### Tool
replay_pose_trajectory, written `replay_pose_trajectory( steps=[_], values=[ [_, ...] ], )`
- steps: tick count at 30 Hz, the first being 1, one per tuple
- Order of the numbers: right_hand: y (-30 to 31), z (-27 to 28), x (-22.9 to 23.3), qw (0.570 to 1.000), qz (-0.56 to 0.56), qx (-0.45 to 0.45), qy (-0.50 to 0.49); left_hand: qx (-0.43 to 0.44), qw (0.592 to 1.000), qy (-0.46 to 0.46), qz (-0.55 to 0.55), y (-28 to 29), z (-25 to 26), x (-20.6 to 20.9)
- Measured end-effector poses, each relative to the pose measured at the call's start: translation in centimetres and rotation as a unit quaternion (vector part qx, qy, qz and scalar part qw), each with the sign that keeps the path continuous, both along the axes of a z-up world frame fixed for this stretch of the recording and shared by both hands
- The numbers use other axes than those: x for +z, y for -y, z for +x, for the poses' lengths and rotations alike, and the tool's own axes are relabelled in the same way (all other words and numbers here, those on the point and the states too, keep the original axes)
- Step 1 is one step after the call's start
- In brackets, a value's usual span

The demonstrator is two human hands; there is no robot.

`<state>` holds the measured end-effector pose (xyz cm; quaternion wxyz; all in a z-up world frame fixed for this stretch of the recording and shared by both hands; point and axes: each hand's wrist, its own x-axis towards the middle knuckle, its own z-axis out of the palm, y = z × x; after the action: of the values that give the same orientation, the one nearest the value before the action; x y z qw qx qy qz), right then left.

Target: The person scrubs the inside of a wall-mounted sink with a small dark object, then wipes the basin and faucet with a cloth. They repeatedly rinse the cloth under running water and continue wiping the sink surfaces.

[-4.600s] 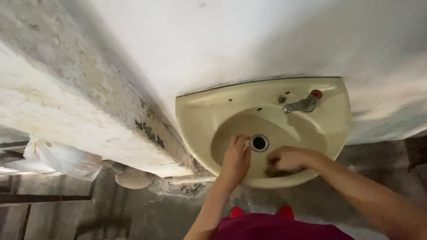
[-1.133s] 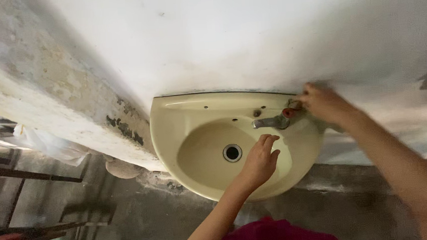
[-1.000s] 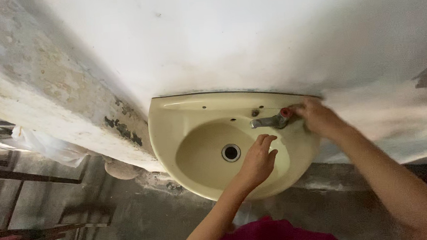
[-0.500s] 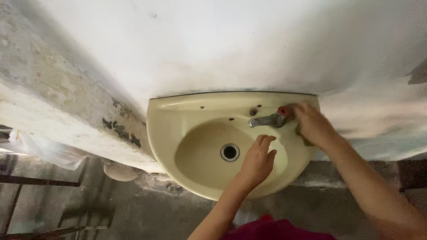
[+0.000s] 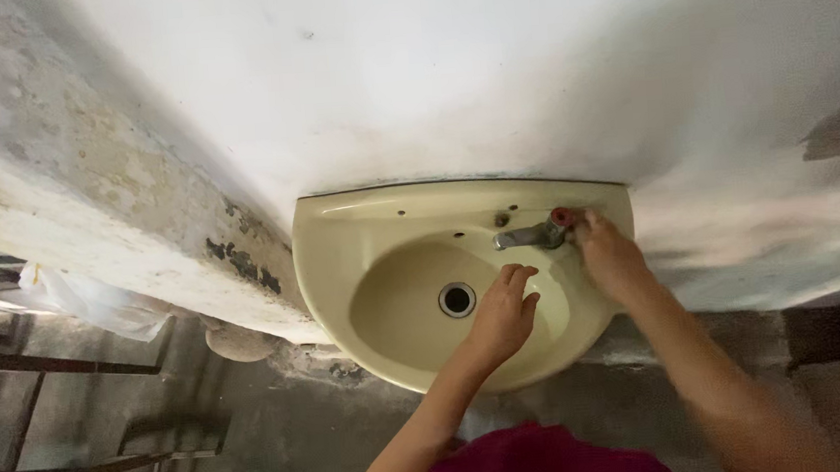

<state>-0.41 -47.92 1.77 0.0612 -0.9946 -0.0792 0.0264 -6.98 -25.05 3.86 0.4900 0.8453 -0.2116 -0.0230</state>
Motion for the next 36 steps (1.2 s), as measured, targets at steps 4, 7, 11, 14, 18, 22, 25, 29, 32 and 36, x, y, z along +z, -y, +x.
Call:
replay_pose_trajectory(
  steps=[4,7,11,14,18,22,25,29,32,36],
  values=[
    [-1.3,-4.6,1.5,0.983,0.092,-0.015,-0.157,-0.003,1.000,0.011,-0.015,-0.8,-0.2,-0.2],
    [-2.4,-5.9,2.1,0.985,0.126,0.030,-0.119,0.004,1.000,0.016,0.002,-1.5,-0.1,-0.2],
    [-4.1,-5.4,0.0,0.988,0.097,0.078,0.094,-0.003,1.000,-0.009,0.022,-1.7,-0.1,0.5],
    [-3.3,-4.7,-1.2,0.985,-0.005,0.094,0.141,-0.003,1.000,-0.008,0.012,-1.8,-0.1,1.0],
    [2.4,-4.2,1.3,0.989,0.065,-0.133,-0.010,-0.009,1.000,-0.022,0.005,-3.0,-0.5,0.8],
    [5.6,-3.0,4.0,0.963,0.125,-0.228,0.070,-0.010,0.998,-0.051,0.029,-3.2,-0.9,0.5],
    [3.1,-1.6,1.8,0.981,0.099,-0.132,0.097,-0.018,1.000,0.013,-0.001,-2.6,-1.4,0.1],
    [-1.5,-3.2,-2.3,0.998,0.013,-0.056,-0.016,-0.020,1.000,-0.004,0.012,-2.4,-1.2,-0.1],
    [-2.7,-6.8,-3.7,0.989,0.098,0.112,-0.008,-0.007,1.000,-0.005,0.003,-2.7,-1.2,0.0],
    [-1.2,-6.9,-2.8,0.986,0.153,-0.041,-0.051,0.004,1.000,-0.008,-0.004,-3.3,-1.4,0.0]
  ],
)
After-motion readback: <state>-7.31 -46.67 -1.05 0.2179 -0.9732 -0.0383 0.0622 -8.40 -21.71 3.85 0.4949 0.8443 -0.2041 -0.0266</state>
